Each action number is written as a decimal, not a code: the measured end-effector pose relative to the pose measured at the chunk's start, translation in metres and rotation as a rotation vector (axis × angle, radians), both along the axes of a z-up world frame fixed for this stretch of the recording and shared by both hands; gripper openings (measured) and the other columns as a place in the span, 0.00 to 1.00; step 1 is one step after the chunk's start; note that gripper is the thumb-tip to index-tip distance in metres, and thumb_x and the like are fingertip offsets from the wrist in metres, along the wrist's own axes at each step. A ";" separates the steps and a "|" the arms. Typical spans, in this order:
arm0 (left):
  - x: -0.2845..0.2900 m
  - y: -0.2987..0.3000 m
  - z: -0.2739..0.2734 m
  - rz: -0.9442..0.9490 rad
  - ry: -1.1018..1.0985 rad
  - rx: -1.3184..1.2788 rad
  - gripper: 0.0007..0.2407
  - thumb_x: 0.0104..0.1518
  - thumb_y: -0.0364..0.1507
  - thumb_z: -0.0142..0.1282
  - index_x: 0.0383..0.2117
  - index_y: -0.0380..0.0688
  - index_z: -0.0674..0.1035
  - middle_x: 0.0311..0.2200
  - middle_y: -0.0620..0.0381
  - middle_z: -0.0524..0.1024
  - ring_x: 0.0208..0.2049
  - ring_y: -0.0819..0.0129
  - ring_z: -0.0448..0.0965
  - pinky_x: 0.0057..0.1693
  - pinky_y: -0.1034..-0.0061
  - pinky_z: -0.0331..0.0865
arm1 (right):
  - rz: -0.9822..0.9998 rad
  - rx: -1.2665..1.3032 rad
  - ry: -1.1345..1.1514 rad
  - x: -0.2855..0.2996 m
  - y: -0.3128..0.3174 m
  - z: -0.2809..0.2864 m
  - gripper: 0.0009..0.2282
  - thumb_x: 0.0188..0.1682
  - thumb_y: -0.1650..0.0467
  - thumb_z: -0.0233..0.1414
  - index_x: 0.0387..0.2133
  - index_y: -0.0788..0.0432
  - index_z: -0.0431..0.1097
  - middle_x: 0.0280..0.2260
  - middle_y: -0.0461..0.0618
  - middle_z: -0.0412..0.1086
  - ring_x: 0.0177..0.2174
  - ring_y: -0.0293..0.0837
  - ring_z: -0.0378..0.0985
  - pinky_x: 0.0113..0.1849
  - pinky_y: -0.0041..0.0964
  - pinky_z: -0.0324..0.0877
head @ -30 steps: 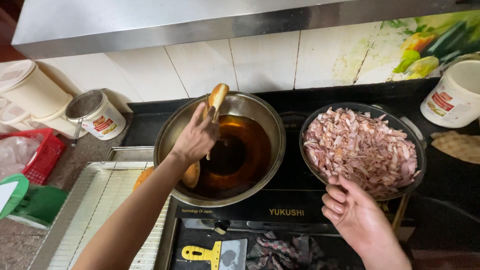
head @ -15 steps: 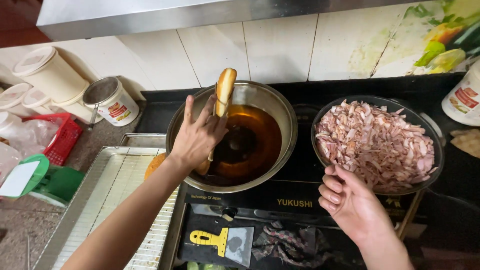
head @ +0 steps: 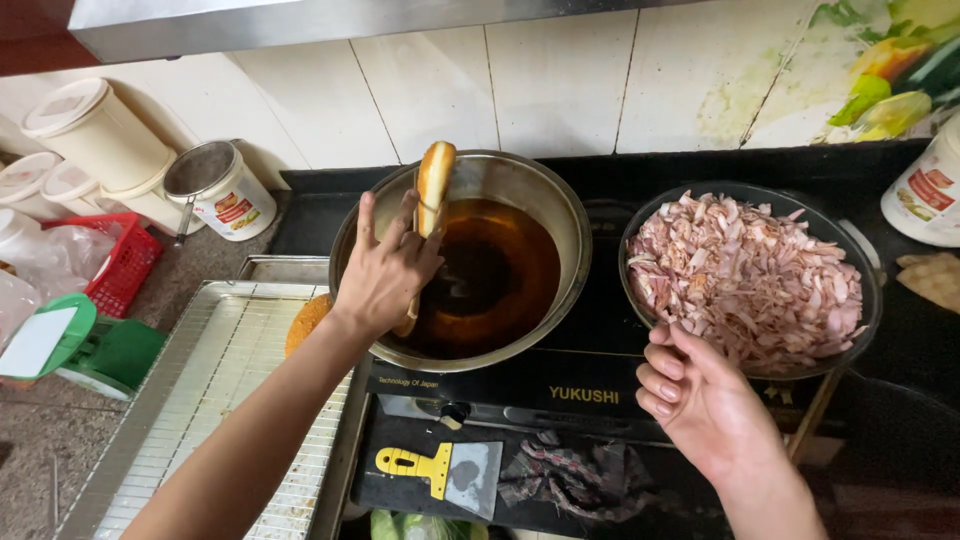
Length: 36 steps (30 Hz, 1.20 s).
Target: Frying buns, stirring meat, and checking on bread inside a commercial oven.
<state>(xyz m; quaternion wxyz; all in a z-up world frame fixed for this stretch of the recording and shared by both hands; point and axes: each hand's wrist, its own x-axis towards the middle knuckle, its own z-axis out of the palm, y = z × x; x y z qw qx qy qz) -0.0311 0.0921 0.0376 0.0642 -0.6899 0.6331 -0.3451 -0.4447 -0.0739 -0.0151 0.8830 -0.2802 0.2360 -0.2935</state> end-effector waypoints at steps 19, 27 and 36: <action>-0.004 0.009 0.007 0.014 -0.013 -0.055 0.28 0.76 0.43 0.55 0.76 0.39 0.75 0.55 0.44 0.87 0.85 0.46 0.57 0.83 0.24 0.38 | 0.018 0.005 0.024 0.005 0.000 0.011 0.08 0.69 0.67 0.51 0.44 0.58 0.73 0.24 0.39 0.62 0.22 0.33 0.62 0.24 0.32 0.58; 0.001 0.008 0.000 0.017 -0.020 -0.088 0.26 0.76 0.45 0.56 0.75 0.44 0.78 0.56 0.46 0.88 0.86 0.48 0.56 0.83 0.24 0.36 | 0.041 0.031 -0.019 0.004 -0.002 0.009 0.08 0.69 0.67 0.50 0.45 0.58 0.73 0.25 0.39 0.61 0.23 0.33 0.61 0.24 0.32 0.57; 0.000 0.012 0.004 0.017 -0.027 -0.102 0.23 0.76 0.44 0.57 0.70 0.46 0.81 0.51 0.47 0.88 0.85 0.47 0.59 0.82 0.24 0.37 | 0.041 0.015 0.006 0.006 -0.001 0.011 0.07 0.69 0.67 0.50 0.45 0.57 0.72 0.25 0.39 0.61 0.23 0.33 0.61 0.25 0.32 0.57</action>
